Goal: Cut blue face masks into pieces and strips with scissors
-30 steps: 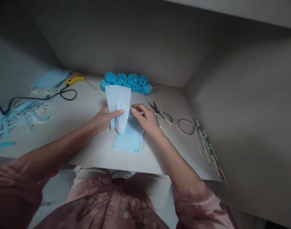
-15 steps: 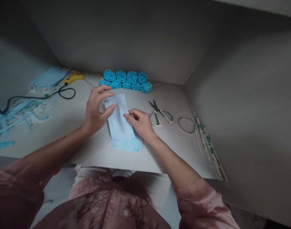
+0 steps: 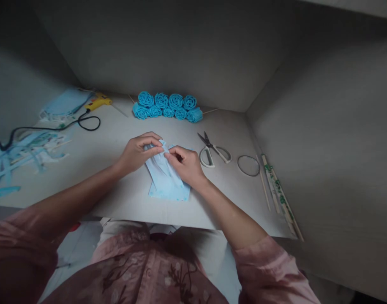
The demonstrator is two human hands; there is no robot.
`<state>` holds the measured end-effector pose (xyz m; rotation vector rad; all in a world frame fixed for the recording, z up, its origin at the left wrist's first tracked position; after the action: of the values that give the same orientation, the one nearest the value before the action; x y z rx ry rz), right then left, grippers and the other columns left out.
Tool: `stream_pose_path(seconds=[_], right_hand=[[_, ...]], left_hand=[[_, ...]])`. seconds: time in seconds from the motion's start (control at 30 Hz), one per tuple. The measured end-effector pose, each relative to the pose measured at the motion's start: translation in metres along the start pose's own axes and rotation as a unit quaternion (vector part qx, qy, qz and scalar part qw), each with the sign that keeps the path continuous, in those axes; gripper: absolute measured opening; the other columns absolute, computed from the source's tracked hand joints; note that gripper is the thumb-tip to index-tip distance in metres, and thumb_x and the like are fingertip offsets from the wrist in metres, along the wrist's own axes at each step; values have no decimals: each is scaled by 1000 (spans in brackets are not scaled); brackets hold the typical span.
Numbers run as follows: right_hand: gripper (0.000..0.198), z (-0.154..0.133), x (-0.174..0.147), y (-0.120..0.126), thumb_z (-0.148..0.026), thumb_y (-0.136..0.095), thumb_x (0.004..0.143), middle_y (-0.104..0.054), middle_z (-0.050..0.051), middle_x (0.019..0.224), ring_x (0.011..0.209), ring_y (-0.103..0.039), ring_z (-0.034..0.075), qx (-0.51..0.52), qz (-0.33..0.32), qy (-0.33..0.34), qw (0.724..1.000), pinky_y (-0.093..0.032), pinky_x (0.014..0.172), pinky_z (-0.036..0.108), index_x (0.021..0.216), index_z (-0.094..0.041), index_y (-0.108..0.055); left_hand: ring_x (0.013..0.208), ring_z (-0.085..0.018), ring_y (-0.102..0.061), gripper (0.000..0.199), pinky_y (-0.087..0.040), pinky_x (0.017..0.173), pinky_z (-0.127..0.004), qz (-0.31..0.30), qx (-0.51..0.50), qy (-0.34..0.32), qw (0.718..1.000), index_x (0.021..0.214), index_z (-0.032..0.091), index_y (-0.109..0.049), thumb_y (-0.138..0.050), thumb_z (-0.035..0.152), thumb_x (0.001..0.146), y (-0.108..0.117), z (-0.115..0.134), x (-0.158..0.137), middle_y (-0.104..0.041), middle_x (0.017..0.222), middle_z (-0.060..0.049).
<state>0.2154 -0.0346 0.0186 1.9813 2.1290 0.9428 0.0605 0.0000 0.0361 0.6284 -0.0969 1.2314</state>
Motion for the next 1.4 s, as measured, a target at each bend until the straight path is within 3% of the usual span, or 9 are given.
stream_pose_path(seconds=[0.33,0.57,1.03,1.27,1.4], right_hand=[[20,-3,-1,0,-31,-59,84,-47,-4,57,54,-41,9,-24,20,52,998,-33,55,23,69,-18,-57],[20,-3,0,2,-31,-58,84,-45,-5,56,52,-39,9,-27,17,35,999,-31,53,23,69,-18,-56],[17,-8,-2,1,-27,-56,85,-47,-5,56,52,-41,8,-59,11,79,995,-32,54,22,70,-18,-56],[20,-5,1,0,-30,-59,83,-43,-5,56,52,-38,8,-12,5,36,999,-30,53,23,68,-18,-54],[23,-1,1,-2,-33,-60,83,-41,-6,55,52,-36,8,8,-8,11,1000,-29,53,23,67,-18,-54]], left_hand=[[79,-15,-59,18,-44,73,-26,-55,-29,15,998,75,16,-64,-66,34,77,-3,-10,2,-65,79,-2],[83,-16,-61,18,-46,76,-26,-13,-31,39,999,79,16,-65,-64,34,78,1,-5,2,-69,84,-3],[72,-12,-55,18,-40,68,-24,-79,-54,46,994,74,15,-65,-67,33,76,-8,-14,0,-64,74,0],[77,-14,-57,21,-42,73,-26,-55,-116,47,991,75,16,-66,-66,37,79,-8,-15,-3,-63,78,-1],[96,-18,-59,15,-42,85,-29,18,-119,17,993,73,18,-70,-70,32,76,3,-16,1,-65,98,-5]])
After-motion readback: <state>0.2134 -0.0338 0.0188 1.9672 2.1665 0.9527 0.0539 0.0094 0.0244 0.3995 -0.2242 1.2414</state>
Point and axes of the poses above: each hand's wrist, its own x-axis towards the middle knuckle, its own y-axis out of the back of the hand, z = x × y, the point moved 5 cm from there along x, towards the middle knuckle
